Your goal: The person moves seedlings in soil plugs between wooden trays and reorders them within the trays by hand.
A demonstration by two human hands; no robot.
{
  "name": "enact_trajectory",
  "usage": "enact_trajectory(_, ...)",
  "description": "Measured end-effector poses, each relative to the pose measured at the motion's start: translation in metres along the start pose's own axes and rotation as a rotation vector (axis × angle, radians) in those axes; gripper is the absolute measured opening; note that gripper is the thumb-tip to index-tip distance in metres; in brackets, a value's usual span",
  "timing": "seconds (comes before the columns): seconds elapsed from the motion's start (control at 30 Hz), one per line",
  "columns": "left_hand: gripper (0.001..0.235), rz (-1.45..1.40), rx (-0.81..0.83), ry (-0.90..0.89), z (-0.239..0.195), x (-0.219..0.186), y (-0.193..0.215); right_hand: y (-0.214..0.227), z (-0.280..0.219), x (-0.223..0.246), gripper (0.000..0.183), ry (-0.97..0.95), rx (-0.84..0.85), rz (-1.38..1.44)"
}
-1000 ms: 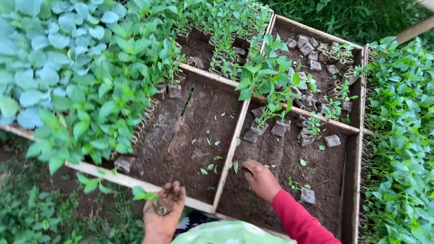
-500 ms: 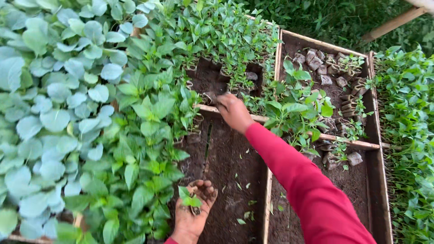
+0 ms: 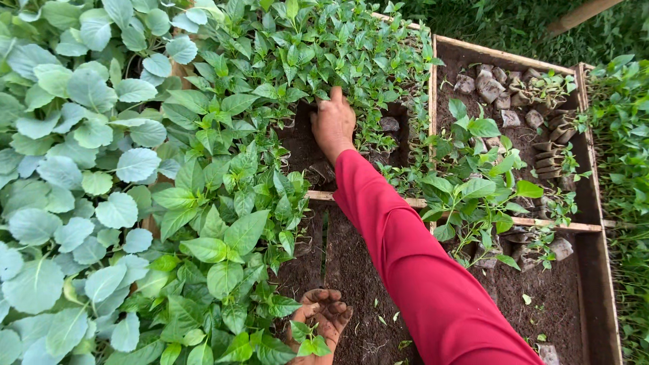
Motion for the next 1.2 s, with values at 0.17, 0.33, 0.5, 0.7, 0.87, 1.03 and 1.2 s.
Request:
enact_trajectory(0.17,0.017,0.057,0.117,-0.1,-0.006,-0.007,-0.034,0.008,-0.004,0.002,0.046,0.062,-0.127,0.032)
enact_trajectory(0.33,0.02,0.07,0.205,-0.176,-0.016,-0.014,-0.077,0.036,-0.036,0.001,0.032,-0.002,-0.012,0.282)
enact_trajectory(0.5,0.024,0.043,0.235,-0.23,-0.023,-0.02,-0.13,0.111,-0.093,0.01,0.024,0.131,-0.063,0.579)
enact_trajectory(0.7,0.048,-0.157,0.183,-0.312,-0.01,-0.023,-0.164,0.161,-0.193,0.029,0.036,-0.08,0.653,0.752)
enact_trajectory(0.87,0.031,-0.246,0.286,-0.215,0.044,-0.019,-0.132,0.165,-0.217,0.033,0.032,0.27,0.674,0.601)
enact_trajectory(1.03,0.036,-0.291,0.221,-0.118,0.016,-0.015,-0.147,0.162,-0.162,0.011,0.023,0.177,0.596,0.736)
enact_trajectory(1.2,0.048,-0.287,0.177,-0.079,0.014,-0.015,-0.136,0.096,-0.061,-0.032,0.022,0.17,0.182,0.545)
Point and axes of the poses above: each hand's wrist, its own z-axis towards the middle knuckle, its own y-axis out of the back of the hand, x = y × z, the point moved 7 cm from there along z, towards the middle knuckle, and after that the axes turned 3 degrees about z, right-handed, at the moved point
